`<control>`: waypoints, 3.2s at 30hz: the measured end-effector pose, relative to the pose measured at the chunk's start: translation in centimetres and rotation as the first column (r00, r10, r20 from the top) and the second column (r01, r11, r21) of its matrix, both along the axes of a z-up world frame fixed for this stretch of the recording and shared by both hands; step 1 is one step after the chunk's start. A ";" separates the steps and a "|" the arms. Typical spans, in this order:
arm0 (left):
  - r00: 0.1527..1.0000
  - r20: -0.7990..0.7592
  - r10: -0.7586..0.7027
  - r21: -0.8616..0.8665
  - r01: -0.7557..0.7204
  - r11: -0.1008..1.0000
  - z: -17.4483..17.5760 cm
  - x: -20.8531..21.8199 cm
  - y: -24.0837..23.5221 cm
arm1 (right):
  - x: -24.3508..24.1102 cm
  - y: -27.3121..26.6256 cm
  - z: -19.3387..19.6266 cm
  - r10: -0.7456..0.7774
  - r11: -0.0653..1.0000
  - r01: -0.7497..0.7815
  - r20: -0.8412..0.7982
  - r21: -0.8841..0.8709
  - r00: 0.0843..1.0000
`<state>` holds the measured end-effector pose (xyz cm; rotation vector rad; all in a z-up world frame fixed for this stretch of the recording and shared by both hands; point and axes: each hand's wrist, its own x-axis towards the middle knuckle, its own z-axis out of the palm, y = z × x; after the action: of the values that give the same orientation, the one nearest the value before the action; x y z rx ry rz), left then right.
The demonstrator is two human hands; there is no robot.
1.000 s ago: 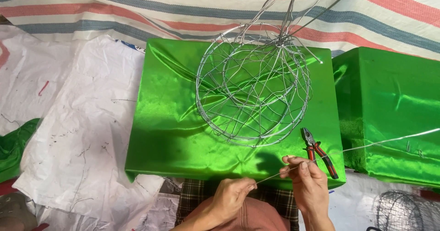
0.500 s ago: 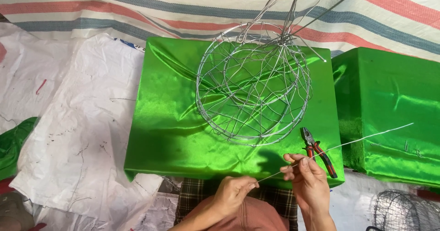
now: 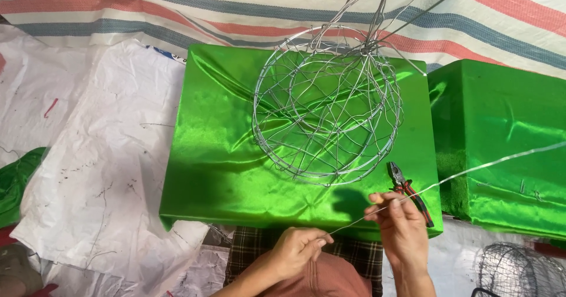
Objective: Shaping and securing a wire frame for a lantern base using pliers and thin wire.
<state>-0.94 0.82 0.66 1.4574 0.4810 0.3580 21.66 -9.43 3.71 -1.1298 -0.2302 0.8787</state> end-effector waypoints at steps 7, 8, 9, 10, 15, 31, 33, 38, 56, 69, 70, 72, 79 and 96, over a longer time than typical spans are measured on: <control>0.998 -0.048 -0.031 -0.023 0.030 0.999 0.9 -0.2 0.5 | -0.7 -0.6 -1.9 0.058 0.998 -0.058 -0.008 0.016 0.998; 0.998 -0.057 -0.029 0.002 0.029 1.000 0.7 -0.3 0.6 | -0.4 -0.7 -1.8 0.047 0.999 -0.047 -0.005 0.010 0.999; 0.997 -0.066 -0.027 0.027 0.028 0.999 0.4 -0.4 0.7 | -0.2 -0.7 -1.7 0.037 0.999 -0.037 -0.002 0.004 0.999; 0.997 -0.066 -0.030 0.029 0.032 0.999 -0.4 -0.6 0.7 | 0.1 -0.6 -1.2 0.034 0.999 -0.033 -0.002 0.006 0.999; 0.986 -0.167 -0.023 0.089 0.038 0.995 -2.0 -2.4 1.6 | 2.0 -0.9 -0.3 -0.071 0.995 0.068 0.035 0.079 0.997; 0.929 -0.370 0.019 0.087 0.014 0.996 -1.8 -6.6 3.2 | 3.8 -1.3 0.9 -0.181 0.983 0.176 0.076 0.058 0.981; 0.909 -0.417 0.014 0.074 0.019 0.997 -2.6 -7.2 3.4 | 4.6 -1.7 1.2 -0.212 0.971 0.201 0.080 0.126 0.974; 0.881 -0.471 0.036 0.111 0.019 0.994 0.4 -10.0 6.7 | 6.6 -2.8 2.9 -0.330 0.941 0.309 0.161 0.140 0.930; 0.860 -0.007 0.510 -0.327 -0.484 0.812 -0.2 -12.5 7.9 | 7.9 -2.0 -1.0 -0.274 0.914 0.284 -0.078 0.288 0.959; 0.709 -0.166 0.686 -0.405 -0.683 0.608 -2.3 -8.9 6.9 | 10.6 0.2 -1.5 -0.311 0.880 0.306 -0.044 0.364 0.949; 0.708 -0.157 0.689 -0.404 -0.682 0.609 -2.1 -8.4 7.1 | 10.9 0.3 -1.4 -0.309 0.878 0.302 -0.042 0.372 0.950; 0.720 -0.172 0.673 -0.394 -0.676 0.623 -1.8 -8.0 7.1 | 11.3 0.6 -1.3 -0.367 0.867 0.337 0.015 0.367 0.930; 0.675 -0.104 0.730 -0.430 -0.693 0.579 -1.4 -8.7 8.3 | 11.0 0.7 -1.3 -0.284 0.877 0.267 -0.018 0.399 0.959; 0.881 0.218 0.419 0.113 -0.449 0.886 11.4 -6.5 10.3 | 3.4 -1.2 2.0 0.269 0.857 0.422 0.955 -0.297 0.126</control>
<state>-7.48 11.08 12.02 1.4449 0.6384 0.9068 25.06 -10.66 5.66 -2.1571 -1.1275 -0.1840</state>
